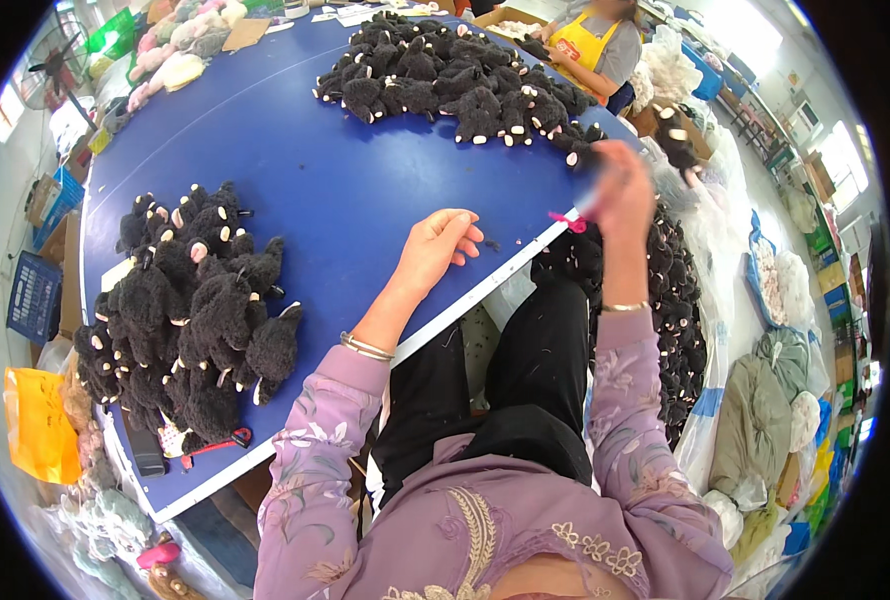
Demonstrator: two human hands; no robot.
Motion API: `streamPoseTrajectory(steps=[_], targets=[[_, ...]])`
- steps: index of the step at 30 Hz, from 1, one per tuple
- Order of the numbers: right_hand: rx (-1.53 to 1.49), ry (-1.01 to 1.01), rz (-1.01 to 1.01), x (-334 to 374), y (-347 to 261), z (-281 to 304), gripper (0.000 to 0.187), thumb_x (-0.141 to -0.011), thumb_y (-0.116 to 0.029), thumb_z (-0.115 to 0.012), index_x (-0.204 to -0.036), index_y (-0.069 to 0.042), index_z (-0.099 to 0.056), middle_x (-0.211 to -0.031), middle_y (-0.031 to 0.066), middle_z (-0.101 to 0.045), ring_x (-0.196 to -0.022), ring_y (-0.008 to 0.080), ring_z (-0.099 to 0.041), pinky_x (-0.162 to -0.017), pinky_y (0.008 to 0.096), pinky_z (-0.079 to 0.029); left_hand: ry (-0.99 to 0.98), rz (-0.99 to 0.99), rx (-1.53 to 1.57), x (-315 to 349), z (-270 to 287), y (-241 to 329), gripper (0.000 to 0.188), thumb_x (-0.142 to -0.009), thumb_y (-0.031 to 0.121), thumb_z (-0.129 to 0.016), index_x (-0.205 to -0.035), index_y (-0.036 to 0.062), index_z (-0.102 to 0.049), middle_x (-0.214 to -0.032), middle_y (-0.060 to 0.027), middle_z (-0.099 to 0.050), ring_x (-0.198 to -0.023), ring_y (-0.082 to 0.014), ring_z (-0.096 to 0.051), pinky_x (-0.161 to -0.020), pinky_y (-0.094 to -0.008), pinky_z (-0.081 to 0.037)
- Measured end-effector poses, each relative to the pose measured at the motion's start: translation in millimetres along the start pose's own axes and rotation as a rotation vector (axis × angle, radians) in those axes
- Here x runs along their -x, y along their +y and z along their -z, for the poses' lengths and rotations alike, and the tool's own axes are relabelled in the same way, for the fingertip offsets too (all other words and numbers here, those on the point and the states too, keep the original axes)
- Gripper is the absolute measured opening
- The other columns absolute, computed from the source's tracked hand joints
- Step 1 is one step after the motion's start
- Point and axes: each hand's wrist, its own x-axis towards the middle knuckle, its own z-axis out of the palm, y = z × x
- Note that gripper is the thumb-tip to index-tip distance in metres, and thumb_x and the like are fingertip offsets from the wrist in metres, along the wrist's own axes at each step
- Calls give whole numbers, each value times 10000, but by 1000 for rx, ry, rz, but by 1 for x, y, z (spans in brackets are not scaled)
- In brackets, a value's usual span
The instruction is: The person trims the fur on small black stuffed animals using pink-handled scissors. They pick up each toy, snip stray fibers, and place the finished items on a blue table. The work is repetitive and performed one at a time.
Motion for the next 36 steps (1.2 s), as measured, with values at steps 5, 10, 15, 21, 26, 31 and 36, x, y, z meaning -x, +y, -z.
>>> streamPoseTrajectory(steps=[5,10,15,21,26,31,36], targets=[[600,-196,-63,-21,108,-35,271,-937,-248,-514,-1009,-16,-634,-914,114,-677,-542,136,-541,-502,294,-447,20,-38,-16,-7,1,-4,252,-981,239,-489,-1028,29,-621,-871,-34,-652,-712,-87,-595,-635,-215,-461],[1048,-249,500,-54,152,-86,317,-839,-272,-613,-1095,-86,-620,-1068,133,-624,-959,322,-622,-832,402,-497,-1,-24,-13,-7,4,-7,215,-986,201,-482,-1000,34,-617,-861,-25,-649,-704,-79,-586,-629,-214,-457],[1512,-386,361,-56,164,-108,486,-796,-402,-672,-1208,-170,-564,-1226,193,-502,-947,374,-628,-823,445,-520,2,-27,-3,-7,1,-6,207,-974,175,-487,-978,18,-622,-831,-26,-644,-684,-85,-590,-607,-219,-463],[1558,-504,443,-41,154,-96,272,-799,-236,-636,-1027,-101,-576,-1002,173,-573,-888,388,-626,-766,470,-522,24,-33,8,-7,3,-7,202,-982,184,-475,-992,44,-620,-855,-26,-649,-692,-77,-586,-619,-210,-456],[1320,-544,434,-19,129,-65,248,-763,-76,-591,-994,-12,-531,-919,212,-613,-897,393,-622,-778,466,-501,74,-50,53,-7,4,-6,182,-957,178,-512,-1004,45,-627,-865,-28,-657,-697,-81,-592,-618,-210,-453],[840,-459,-7,20,94,-40,264,-798,-57,-608,-1042,10,-531,-870,144,-647,-722,228,-649,-543,335,-484,165,-49,22,-4,8,-5,270,-944,206,-548,-1155,38,-560,-986,-45,-640,-766,-93,-596,-642,-217,-457],[-3,-380,-619,80,48,-40,223,-856,-42,-597,-1072,-54,-542,-869,62,-648,-568,118,-604,-366,210,-348,155,-126,43,-2,1,-3,532,-893,209,-649,-1329,1,-426,-1227,-107,-552,-933,-138,-598,-778,-269,-501]])
